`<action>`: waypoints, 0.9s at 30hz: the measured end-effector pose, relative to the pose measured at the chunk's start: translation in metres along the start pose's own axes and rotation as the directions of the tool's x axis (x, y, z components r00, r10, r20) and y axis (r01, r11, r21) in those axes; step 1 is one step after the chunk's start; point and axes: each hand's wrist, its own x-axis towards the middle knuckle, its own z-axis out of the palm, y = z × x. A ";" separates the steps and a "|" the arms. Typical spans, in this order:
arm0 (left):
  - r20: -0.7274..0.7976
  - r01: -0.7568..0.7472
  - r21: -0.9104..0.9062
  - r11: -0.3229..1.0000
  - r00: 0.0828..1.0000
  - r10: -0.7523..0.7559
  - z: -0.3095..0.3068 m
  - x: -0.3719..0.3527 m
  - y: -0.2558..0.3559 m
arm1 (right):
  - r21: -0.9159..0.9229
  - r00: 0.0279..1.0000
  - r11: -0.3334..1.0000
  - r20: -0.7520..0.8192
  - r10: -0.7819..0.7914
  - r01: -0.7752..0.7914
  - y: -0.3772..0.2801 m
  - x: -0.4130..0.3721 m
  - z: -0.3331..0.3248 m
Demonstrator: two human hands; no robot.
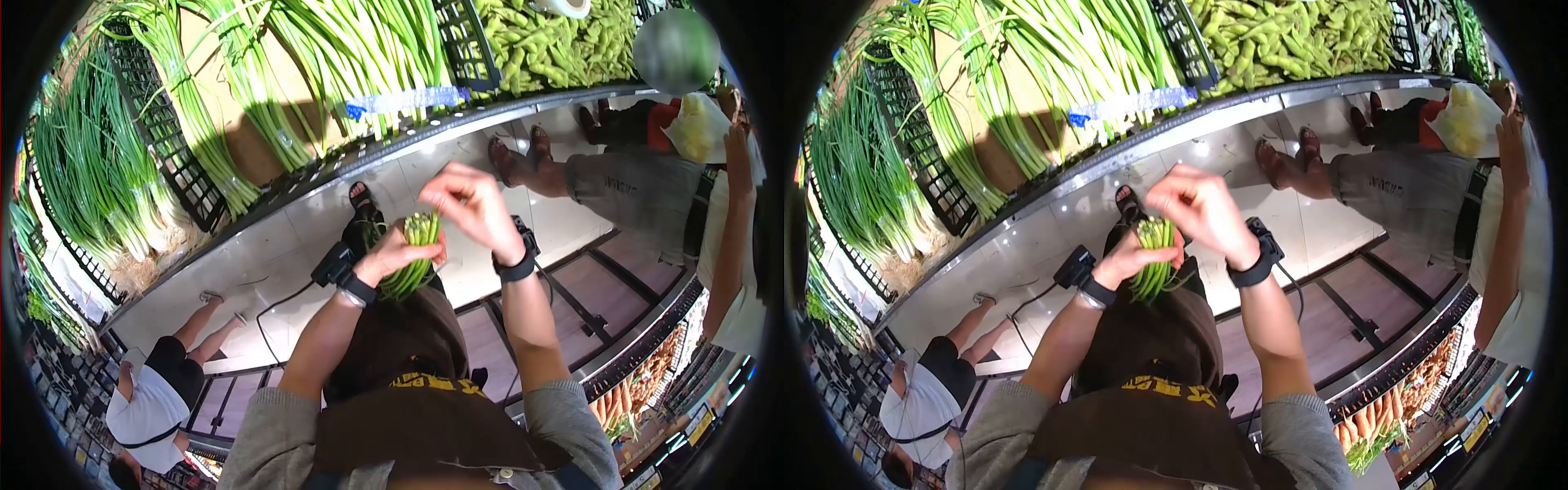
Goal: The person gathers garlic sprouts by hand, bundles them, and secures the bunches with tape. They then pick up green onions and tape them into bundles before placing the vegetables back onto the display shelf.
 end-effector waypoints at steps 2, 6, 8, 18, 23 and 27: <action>-0.014 0.008 -0.052 0.999 1.000 -0.009 -0.004 -0.004 0.008 | 0.269 0.966 0.945 -0.122 0.226 -0.187 0.009 -0.002 -0.001; -0.010 0.017 -0.046 0.999 1.000 -0.018 -0.007 -0.008 0.011 | 0.262 0.941 0.921 -0.103 0.323 -0.288 0.019 -0.009 0.007; -0.062 -0.035 -0.162 0.986 0.998 0.026 -0.004 -0.004 0.004 | 0.419 0.934 0.840 0.067 0.351 -0.346 0.018 -0.013 0.025; -0.521 -0.090 -0.565 0.820 0.810 -0.270 -0.021 0.022 -0.012 | 0.332 0.942 0.882 0.145 0.303 -0.335 0.064 -0.081 0.073; -0.355 0.103 -0.662 0.742 0.829 -0.432 -0.042 0.030 -0.054 | 0.388 0.717 0.608 0.459 0.525 -0.693 0.104 -0.098 0.060; -0.517 0.030 -0.443 0.896 0.808 -0.282 -0.113 0.078 -0.079 | 0.472 0.723 0.551 0.372 0.583 -0.687 0.127 -0.047 0.079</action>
